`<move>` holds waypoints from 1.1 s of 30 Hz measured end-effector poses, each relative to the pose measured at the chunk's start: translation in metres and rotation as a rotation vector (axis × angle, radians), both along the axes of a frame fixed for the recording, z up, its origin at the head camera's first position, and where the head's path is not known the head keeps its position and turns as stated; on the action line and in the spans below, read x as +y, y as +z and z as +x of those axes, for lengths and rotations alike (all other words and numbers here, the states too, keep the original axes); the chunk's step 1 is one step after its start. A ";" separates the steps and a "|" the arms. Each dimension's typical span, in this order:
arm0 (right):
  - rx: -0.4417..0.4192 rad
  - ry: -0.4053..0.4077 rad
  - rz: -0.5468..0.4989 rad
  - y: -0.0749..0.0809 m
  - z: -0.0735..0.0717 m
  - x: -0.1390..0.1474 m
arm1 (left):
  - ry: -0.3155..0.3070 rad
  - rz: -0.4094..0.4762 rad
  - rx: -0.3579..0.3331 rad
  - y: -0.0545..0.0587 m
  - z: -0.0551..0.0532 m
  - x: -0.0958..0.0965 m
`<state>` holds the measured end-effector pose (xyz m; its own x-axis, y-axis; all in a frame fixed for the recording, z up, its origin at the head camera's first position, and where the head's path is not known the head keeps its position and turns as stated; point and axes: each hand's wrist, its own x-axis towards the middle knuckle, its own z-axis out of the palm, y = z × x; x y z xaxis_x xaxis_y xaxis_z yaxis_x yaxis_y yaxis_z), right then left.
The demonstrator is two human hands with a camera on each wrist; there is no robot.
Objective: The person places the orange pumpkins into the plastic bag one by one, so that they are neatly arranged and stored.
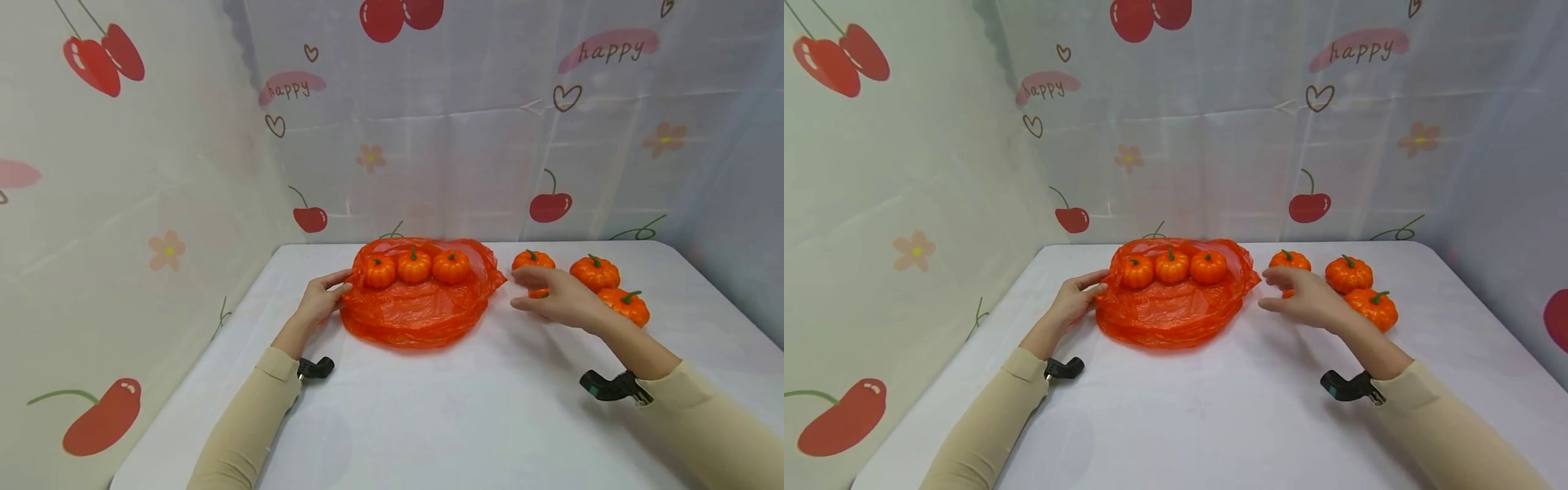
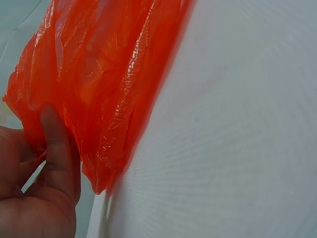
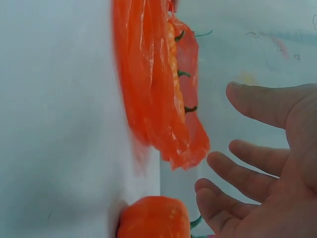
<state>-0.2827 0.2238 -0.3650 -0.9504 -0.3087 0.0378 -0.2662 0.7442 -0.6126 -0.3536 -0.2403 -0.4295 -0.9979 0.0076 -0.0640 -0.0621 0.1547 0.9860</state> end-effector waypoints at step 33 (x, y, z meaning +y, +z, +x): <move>-0.021 -0.085 -0.040 0.007 -0.006 0.109 | -0.006 0.011 -0.023 -0.002 -0.003 -0.001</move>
